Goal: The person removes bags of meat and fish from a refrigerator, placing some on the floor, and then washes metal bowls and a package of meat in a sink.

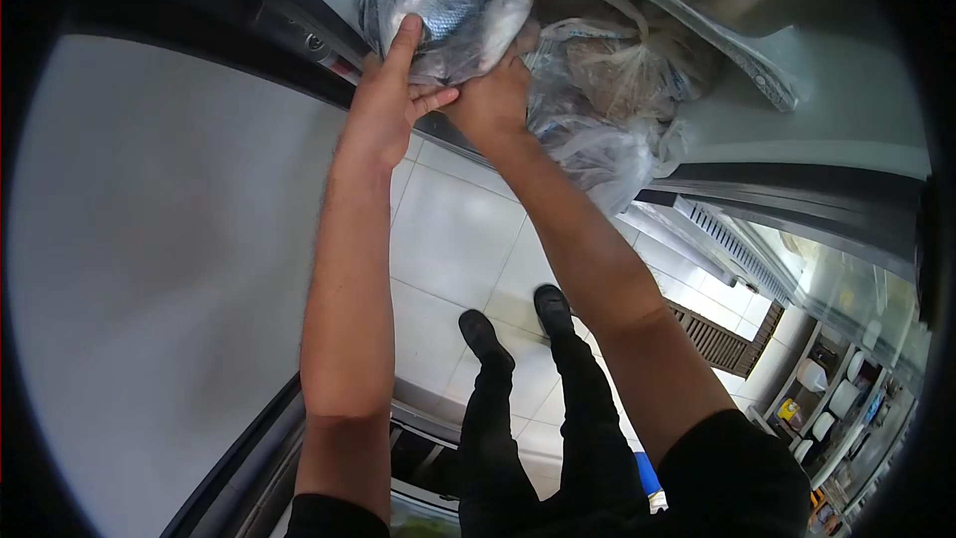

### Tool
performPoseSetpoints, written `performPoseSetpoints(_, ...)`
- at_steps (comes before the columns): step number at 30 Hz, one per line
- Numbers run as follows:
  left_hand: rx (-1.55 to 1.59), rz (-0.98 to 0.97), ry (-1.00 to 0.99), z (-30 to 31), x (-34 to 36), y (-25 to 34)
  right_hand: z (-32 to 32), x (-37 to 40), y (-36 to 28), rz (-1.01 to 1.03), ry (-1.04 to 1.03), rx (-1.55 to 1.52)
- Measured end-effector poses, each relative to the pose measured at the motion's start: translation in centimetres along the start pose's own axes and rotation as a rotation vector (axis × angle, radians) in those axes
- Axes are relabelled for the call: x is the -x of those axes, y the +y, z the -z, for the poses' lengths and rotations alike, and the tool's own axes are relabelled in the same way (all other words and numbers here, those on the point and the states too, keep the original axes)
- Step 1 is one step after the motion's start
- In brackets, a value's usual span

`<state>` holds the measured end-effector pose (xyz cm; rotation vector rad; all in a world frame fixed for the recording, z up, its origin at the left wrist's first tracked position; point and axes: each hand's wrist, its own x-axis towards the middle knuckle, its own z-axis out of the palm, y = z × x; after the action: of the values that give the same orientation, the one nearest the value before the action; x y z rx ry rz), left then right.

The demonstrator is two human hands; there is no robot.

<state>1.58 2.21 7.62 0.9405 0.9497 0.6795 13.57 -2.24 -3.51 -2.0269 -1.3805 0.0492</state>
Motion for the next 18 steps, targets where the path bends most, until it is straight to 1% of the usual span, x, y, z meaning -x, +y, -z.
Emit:
performPoseSetpoints(1,0.01,0.067,-0.006,0.4,0.1,0.2,0.5,0.2,0.0,0.074,0.003,0.037)
performPoseSetpoints(4,-0.228,0.089,-0.02,2.1,0.9,0.3,1.8,0.3,0.0,0.038,-0.065,0.021)
performPoseSetpoints(7,-0.358,0.048,-0.044,3.0,2.0,-1.7,3.1,-0.1,-0.8,-0.056,-0.185,-0.008)
performPoseSetpoints(9,-0.433,0.002,0.041,3.3,1.4,-4.9,4.2,-0.4,-0.7,-0.098,-0.331,-0.107)
performPoseSetpoints(10,-0.471,-0.023,0.084,3.0,1.1,-5.9,4.8,-0.4,-0.7,-0.122,-0.344,-0.155)
performPoseSetpoints(11,-0.27,0.108,0.031,2.2,1.3,-5.8,5.4,-0.4,-0.7,-0.148,-0.356,-0.202)
performPoseSetpoints(13,-0.141,0.119,0.004,0.9,0.3,-6.2,6.8,0.7,0.1,-0.206,-0.266,-0.277)
performPoseSetpoints(16,-0.045,0.16,-0.013,0.1,-0.4,-6.8,6.9,0.4,1.2,-0.62,-0.011,-0.691)
performPoseSetpoints(18,-0.01,0.194,-0.015,0.1,-0.2,-6.8,6.0,-1.9,1.3,-0.872,0.23,-1.221)
